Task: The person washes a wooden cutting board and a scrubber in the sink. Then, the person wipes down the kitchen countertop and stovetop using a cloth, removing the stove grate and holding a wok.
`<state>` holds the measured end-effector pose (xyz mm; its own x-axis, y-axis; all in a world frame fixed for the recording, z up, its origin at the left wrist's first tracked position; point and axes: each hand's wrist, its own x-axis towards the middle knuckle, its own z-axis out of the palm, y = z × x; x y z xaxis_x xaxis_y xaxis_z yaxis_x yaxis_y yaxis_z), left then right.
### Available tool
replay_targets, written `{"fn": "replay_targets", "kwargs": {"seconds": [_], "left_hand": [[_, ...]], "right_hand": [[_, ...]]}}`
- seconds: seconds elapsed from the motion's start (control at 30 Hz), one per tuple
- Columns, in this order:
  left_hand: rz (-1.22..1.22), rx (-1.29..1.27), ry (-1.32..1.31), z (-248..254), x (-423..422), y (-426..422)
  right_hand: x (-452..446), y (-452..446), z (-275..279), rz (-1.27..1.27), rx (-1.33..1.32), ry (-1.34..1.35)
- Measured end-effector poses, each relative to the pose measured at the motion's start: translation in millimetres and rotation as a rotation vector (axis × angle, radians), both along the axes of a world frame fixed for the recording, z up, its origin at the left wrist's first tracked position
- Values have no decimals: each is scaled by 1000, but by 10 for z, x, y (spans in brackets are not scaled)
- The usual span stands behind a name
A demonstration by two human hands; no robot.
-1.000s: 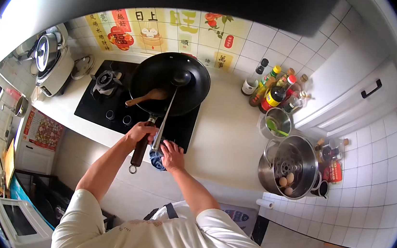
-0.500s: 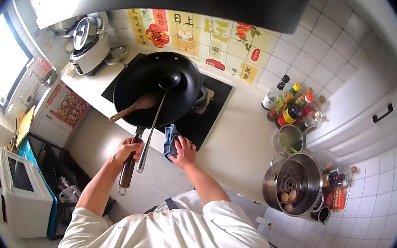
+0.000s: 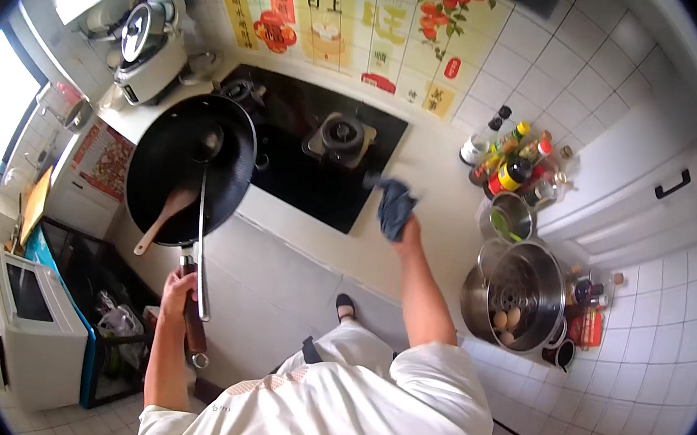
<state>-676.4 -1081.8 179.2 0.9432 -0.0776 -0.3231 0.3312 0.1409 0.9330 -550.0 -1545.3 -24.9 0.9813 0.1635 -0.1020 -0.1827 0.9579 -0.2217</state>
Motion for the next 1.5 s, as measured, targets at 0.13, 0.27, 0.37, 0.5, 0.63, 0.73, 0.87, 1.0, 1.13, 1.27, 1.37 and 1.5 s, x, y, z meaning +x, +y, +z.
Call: {"fn": "replay_targets", "kwargs": {"seconds": [0.13, 0.27, 0.37, 0.5, 0.63, 0.73, 0.87, 1.0, 1.13, 1.27, 1.37, 1.5], "left_hand": [[164, 26, 16, -340, -189, 213], [166, -86, 16, -613, -320, 310], [253, -127, 81, -594, -379, 240], [302, -127, 75, -721, -437, 160], [381, -142, 34, -877, -458, 47], [444, -157, 3, -922, -465, -36], [553, -137, -2, -1057, -468, -122], [576, -181, -41, -1245, -511, -91], [631, -126, -27, -1222, -484, -193], [656, -115, 12, -1151, -583, -238], [684, -99, 33, -1173, -678, -228], [657, -99, 75, -1114, -747, -172]], "right_hand": [[38, -39, 825, -198, -208, -17], [512, -364, 641, -243, -486, -132], [1041, -752, 299, -271, -701, 12], [1619, -631, 388, -482, -1427, 61], [2260, -658, 44, -537, -2023, -382], [2454, -611, -251, -400, -2606, -710], [2998, -573, -265, -288, -2582, -757], [3556, -522, -339, -209, -2397, -897], [3408, -429, -156, -133, -2375, -828], [3164, -598, -192, -206, -2516, -963], [2918, -767, -264, -287, -2486, -860], [2420, -743, -174, -318, -2525, -715]]}}
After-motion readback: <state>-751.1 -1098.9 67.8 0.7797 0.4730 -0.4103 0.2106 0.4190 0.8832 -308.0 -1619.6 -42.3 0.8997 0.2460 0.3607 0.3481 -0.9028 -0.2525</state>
